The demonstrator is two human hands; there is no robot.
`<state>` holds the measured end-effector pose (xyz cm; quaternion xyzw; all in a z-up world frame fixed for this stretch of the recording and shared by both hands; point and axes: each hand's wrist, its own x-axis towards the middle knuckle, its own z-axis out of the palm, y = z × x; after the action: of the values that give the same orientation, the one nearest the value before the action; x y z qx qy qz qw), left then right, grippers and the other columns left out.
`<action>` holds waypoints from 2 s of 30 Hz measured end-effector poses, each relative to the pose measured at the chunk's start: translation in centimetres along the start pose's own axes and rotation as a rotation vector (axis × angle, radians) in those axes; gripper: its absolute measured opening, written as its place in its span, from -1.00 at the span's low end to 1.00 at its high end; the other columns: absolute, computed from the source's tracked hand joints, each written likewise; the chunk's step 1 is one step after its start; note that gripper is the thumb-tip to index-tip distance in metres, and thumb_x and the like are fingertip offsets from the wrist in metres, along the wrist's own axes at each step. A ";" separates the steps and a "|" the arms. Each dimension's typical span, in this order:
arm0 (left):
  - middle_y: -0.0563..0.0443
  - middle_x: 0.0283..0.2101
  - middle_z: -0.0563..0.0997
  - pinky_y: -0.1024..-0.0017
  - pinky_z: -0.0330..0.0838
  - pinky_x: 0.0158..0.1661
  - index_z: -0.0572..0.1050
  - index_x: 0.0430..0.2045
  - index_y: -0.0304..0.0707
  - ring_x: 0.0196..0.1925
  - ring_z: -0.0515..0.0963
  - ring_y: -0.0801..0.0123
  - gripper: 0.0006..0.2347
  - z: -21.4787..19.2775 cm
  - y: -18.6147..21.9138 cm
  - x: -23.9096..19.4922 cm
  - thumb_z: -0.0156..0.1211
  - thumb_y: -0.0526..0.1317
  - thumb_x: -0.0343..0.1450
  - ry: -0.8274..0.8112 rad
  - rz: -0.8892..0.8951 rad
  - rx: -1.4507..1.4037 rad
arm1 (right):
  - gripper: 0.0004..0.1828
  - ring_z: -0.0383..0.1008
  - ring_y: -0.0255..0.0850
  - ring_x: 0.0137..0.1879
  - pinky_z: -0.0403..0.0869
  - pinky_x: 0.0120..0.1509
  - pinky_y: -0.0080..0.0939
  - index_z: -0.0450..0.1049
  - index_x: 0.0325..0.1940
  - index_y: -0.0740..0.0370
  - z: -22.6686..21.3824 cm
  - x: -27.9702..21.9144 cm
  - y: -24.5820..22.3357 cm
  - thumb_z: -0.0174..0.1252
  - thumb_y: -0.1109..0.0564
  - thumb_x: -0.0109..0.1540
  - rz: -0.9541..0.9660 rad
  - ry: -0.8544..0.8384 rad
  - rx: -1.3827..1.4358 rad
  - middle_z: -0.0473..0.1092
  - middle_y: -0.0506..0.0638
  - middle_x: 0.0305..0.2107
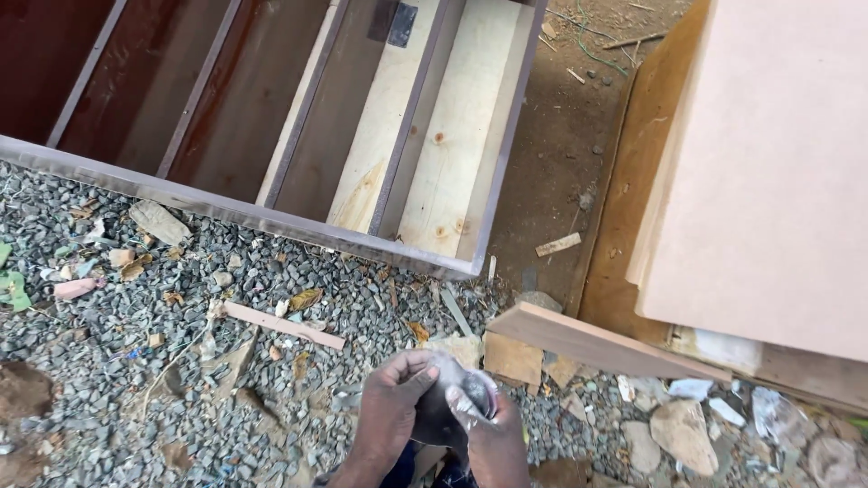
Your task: The person uses a sanding block to smooth the edges and interior surfaces of a wooden drawer or cabinet. They work on the exterior corners and then move to the interior dividers and bottom panels.
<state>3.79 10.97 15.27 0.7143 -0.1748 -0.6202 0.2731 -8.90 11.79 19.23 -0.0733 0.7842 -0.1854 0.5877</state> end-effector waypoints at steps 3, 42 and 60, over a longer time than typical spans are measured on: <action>-0.06 -0.32 0.62 0.40 0.54 -0.28 0.67 -0.25 -0.30 -0.36 0.56 0.31 -0.87 -1.8 1.9 -5.1 0.20 -0.29 0.46 -0.051 -0.150 0.071 | -0.35 0.56 -0.18 0.17 0.41 0.31 -0.26 0.60 0.23 -0.03 -2.0 -2.7 2.9 0.42 0.14 0.03 0.083 -0.053 -0.170 0.64 -0.02 0.01; 0.04 -0.33 0.75 0.46 0.56 -0.17 0.79 -0.28 -0.23 -0.29 0.64 0.43 -0.84 -14.0 3.7 3.3 0.40 -0.35 0.31 -0.512 0.013 0.615 | -0.70 0.61 -0.22 -0.19 0.60 -0.08 -0.16 0.70 -0.05 0.11 18.3 -9.2 5.7 0.13 0.08 0.23 0.080 0.524 0.622 0.68 0.00 -0.30; -0.06 -0.35 0.74 0.43 0.53 -0.20 0.76 -0.32 -0.41 -0.29 0.62 0.33 -0.87 -12.8 -0.9 24.8 0.36 -0.43 0.32 -0.637 0.204 0.471 | -0.78 0.52 -0.29 -0.20 0.51 -0.13 -0.24 0.64 -0.14 0.08 24.2 10.1 5.8 0.20 0.01 0.21 -0.350 0.327 0.526 0.58 -0.10 -0.32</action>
<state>20.48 -0.68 -3.90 0.5086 -0.4580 -0.7229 0.0944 11.71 8.84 2.21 -0.0220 0.7687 -0.4884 0.4124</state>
